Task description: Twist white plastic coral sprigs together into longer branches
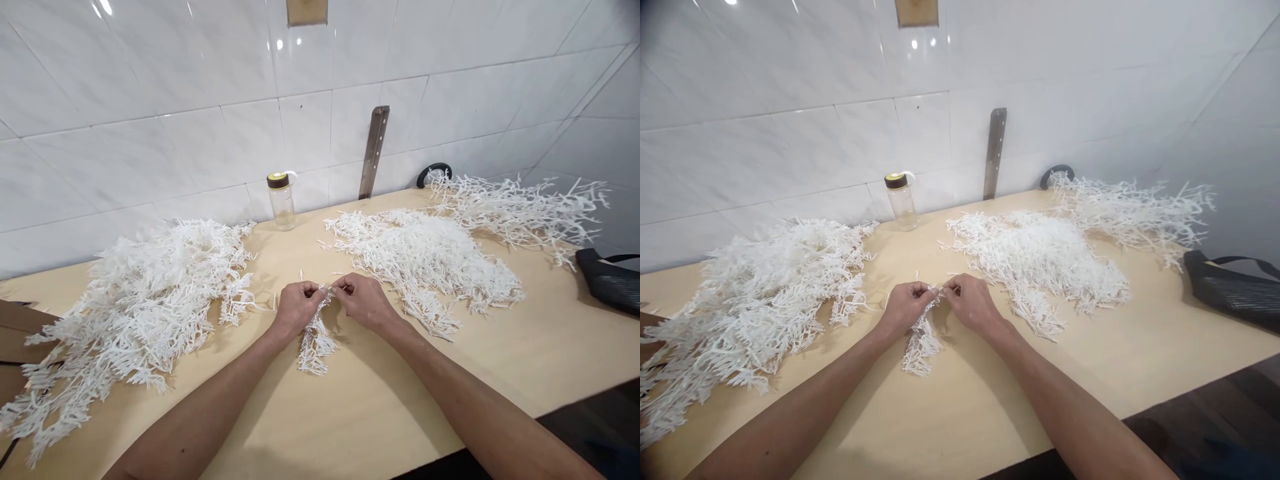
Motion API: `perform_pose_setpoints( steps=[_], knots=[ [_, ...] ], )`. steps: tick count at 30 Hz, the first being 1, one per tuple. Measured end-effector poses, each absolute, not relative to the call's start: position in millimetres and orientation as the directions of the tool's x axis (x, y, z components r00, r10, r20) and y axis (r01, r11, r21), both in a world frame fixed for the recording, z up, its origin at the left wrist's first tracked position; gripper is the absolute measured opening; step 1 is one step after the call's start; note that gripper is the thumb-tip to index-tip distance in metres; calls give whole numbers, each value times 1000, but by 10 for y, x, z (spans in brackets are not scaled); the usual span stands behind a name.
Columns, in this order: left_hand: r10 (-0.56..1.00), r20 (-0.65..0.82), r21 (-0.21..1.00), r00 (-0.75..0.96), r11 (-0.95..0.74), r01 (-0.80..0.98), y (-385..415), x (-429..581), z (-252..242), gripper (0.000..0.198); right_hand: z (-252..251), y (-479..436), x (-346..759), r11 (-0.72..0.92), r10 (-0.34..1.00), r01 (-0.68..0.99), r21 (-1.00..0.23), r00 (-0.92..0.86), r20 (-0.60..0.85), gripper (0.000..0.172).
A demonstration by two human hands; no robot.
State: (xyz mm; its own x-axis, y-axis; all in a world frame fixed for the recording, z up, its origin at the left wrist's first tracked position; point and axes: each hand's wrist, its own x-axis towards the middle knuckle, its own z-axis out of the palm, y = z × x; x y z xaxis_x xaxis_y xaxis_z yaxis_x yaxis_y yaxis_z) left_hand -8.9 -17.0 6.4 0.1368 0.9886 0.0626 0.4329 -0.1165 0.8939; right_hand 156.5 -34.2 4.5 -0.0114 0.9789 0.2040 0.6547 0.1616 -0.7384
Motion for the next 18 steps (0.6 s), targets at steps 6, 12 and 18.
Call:
perform_pose_setpoints(
  steps=[6,12,18],
  knots=[
    [992,45,915,118,-88,394,-198,-54,92,24,-21,-280,1528,150,961,764,-628,37,274,17],
    [990,16,946,138,-60,317,-188,-64,57,30,-71,-167,1745,23,920,778,-628,229,318,15],
    [989,84,953,122,-116,279,-163,-85,11,33,59,-173,1977,22,818,705,-708,395,418,14]
  ],
)
